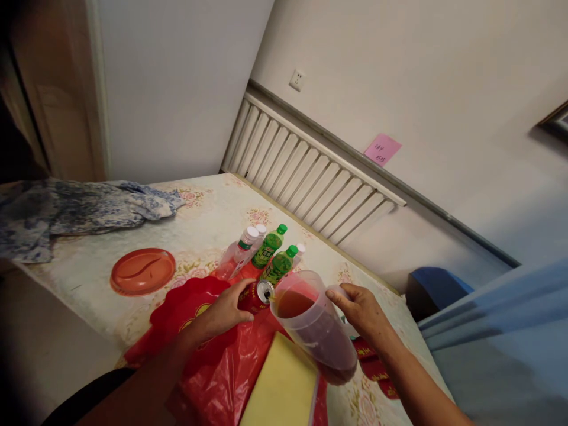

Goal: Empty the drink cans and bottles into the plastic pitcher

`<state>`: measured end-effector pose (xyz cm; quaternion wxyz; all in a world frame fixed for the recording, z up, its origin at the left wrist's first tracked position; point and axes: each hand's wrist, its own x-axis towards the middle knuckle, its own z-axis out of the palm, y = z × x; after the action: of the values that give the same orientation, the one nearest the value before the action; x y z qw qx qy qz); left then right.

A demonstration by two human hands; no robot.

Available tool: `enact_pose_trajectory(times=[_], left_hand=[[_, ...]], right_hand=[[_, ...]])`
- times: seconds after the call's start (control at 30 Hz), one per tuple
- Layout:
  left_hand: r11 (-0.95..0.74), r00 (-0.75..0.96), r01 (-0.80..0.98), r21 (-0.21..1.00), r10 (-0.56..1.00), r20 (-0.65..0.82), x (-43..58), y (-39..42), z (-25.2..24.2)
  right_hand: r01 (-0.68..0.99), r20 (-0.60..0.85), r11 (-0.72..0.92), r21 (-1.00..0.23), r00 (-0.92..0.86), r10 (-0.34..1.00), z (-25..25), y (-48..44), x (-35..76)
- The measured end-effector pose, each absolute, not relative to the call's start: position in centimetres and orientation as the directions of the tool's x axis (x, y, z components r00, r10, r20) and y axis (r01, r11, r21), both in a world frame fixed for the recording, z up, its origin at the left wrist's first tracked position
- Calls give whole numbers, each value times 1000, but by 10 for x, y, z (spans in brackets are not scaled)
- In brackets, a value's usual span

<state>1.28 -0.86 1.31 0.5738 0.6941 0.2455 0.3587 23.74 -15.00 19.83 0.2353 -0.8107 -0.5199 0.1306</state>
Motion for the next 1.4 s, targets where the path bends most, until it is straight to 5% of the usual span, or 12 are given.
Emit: enact_pose_trajectory(times=[1.4], left_hand=[[-263, 613, -47, 964, 754, 235, 14, -7, 9]], right_hand=[[713, 16, -361, -601, 463, 886, 196, -151, 233]])
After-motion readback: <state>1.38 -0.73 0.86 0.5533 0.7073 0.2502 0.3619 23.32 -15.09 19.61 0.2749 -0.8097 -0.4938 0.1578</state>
